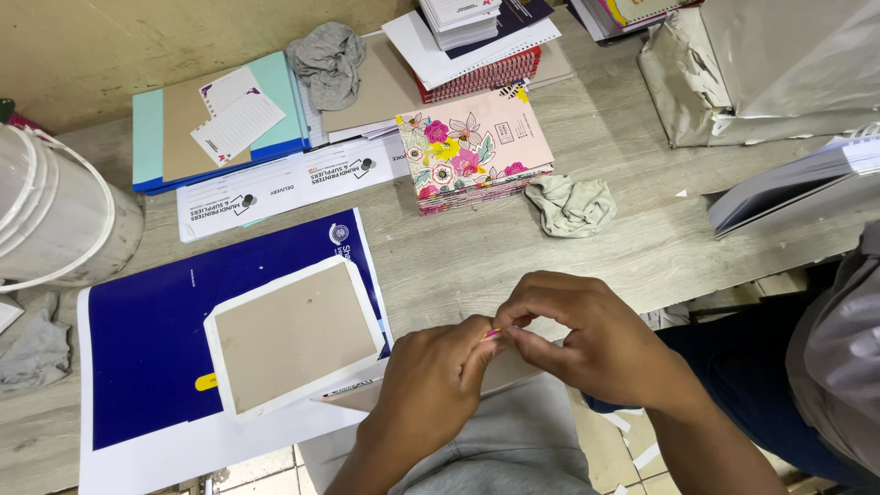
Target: The person applies glue to the spine of a notebook using a brush, then wipes the edges with a cloth. They fold the cover edges over the spine and press them down to secure the binding. The process is repeated for multiple notebooks.
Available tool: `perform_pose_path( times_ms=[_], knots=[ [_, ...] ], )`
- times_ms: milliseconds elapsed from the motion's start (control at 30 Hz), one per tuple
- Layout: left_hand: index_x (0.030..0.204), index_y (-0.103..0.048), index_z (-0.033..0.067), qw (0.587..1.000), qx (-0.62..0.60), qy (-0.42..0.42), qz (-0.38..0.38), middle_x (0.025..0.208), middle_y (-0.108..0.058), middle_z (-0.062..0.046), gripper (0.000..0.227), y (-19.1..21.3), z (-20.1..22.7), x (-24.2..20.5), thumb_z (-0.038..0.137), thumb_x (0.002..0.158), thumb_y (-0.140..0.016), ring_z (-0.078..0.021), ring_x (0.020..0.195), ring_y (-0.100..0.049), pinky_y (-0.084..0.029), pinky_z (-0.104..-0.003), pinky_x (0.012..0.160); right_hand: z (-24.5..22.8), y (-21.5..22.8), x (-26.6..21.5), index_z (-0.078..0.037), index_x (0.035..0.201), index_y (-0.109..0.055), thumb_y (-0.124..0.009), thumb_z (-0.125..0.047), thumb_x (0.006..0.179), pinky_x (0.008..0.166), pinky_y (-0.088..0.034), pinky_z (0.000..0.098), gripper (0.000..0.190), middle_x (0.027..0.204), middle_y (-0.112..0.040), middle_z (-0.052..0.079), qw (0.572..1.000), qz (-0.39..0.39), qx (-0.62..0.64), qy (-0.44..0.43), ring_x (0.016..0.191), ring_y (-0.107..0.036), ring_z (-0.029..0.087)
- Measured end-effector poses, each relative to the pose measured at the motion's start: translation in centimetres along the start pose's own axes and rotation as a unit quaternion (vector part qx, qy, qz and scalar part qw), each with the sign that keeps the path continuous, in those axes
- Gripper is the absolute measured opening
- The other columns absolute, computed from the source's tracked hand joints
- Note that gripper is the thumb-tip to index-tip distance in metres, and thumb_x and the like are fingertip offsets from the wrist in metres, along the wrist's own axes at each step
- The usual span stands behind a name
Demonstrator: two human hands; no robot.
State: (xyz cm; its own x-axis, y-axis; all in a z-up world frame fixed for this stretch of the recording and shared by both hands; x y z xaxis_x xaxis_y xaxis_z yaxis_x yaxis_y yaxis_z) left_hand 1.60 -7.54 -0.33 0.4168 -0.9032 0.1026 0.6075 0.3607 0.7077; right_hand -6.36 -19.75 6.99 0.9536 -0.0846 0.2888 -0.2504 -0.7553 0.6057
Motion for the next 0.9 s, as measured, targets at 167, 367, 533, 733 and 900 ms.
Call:
perform_pose_path(
  times_ms=[167, 367, 533, 733, 900],
  knots=[
    [0.112, -0.067, 0.018, 0.997, -0.036, 0.029, -0.058, 0.079, -0.074, -0.009, 0.021, 0.1, -0.3, 0.9, 0.034, 0.109, -0.054, -0.041, 0.07, -0.066, -0.042, -0.047, 0.06, 2.3, -1.1, -0.4, -0.017, 0.091, -0.074, -0.071, -0.018, 0.092, 0.072, -0.053, 0.0309, 0.003, 0.084, -0.075, -0.003, 0.993, 0.029, -0.083, -0.08, 0.078, -0.072, 0.014],
    [0.085, -0.051, 0.0154, 0.986, -0.104, 0.03, -0.125, 0.063, -0.047, -0.002, 0.035, 0.4, -0.9, 2.1, 0.033, 0.115, -0.049, -0.0219, 0.06, -0.046, -0.035, -0.038, 0.063, 3.4, -1.3, -0.3, -0.018, 0.093, -0.067, -0.07, -0.011, 0.09, 0.075, -0.053, 0.0289, 0.008, 0.089, -0.072, -0.004, 0.996, -0.001, -0.044, -0.08, 0.08, -0.068, 0.013],
    [0.093, -0.059, 0.0144, 0.98, -0.144, 0.053, -0.123, 0.068, -0.055, 0.0, 0.023, 0.4, -1.7, 3.0, 0.028, 0.111, -0.054, -0.0187, 0.066, -0.052, -0.038, -0.036, 0.067, 3.0, -1.9, -0.1, -0.009, 0.1, -0.069, -0.07, -0.004, 0.097, 0.073, -0.049, 0.0379, 0.006, 0.094, -0.063, 0.006, 0.99, 0.014, -0.115, 0.085, 0.086, -0.062, 0.026],
    [0.086, -0.063, 0.0138, 0.963, -0.219, 0.097, -0.123, 0.07, -0.046, 0.006, 0.03, 0.0, -4.8, 3.3, 0.031, 0.11, -0.058, -0.0099, 0.068, -0.041, -0.033, -0.03, 0.066, 2.8, -3.2, -0.8, -0.006, 0.113, -0.069, -0.069, -0.006, 0.102, 0.076, -0.052, 0.0463, 0.011, 0.121, -0.069, 0.011, 0.966, -0.033, -0.214, 0.138, 0.087, -0.066, 0.036],
    [0.077, -0.061, 0.0127, 0.939, -0.309, 0.094, -0.122, 0.071, -0.044, 0.008, 0.039, 0.0, -5.5, 3.6, 0.031, 0.111, -0.062, -0.0062, 0.067, -0.037, -0.031, -0.027, 0.063, 4.1, -3.1, -0.7, -0.008, 0.13, -0.075, -0.069, -0.011, 0.101, 0.095, -0.061, 0.0418, 0.029, 0.134, -0.076, 0.016, 0.997, -0.027, -0.054, 0.053, 0.116, -0.077, 0.034]
  ],
)
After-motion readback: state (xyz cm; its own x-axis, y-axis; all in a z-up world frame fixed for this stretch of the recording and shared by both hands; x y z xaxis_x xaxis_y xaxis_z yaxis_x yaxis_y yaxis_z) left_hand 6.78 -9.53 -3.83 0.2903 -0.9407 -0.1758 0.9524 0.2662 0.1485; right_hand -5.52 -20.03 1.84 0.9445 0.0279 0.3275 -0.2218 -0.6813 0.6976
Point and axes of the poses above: each hand's wrist, its own x-axis towards the middle knuckle, its own y-axis out of the back of the hand, z = x × y, the point moved 7 cm from there along x, towards the middle knuckle
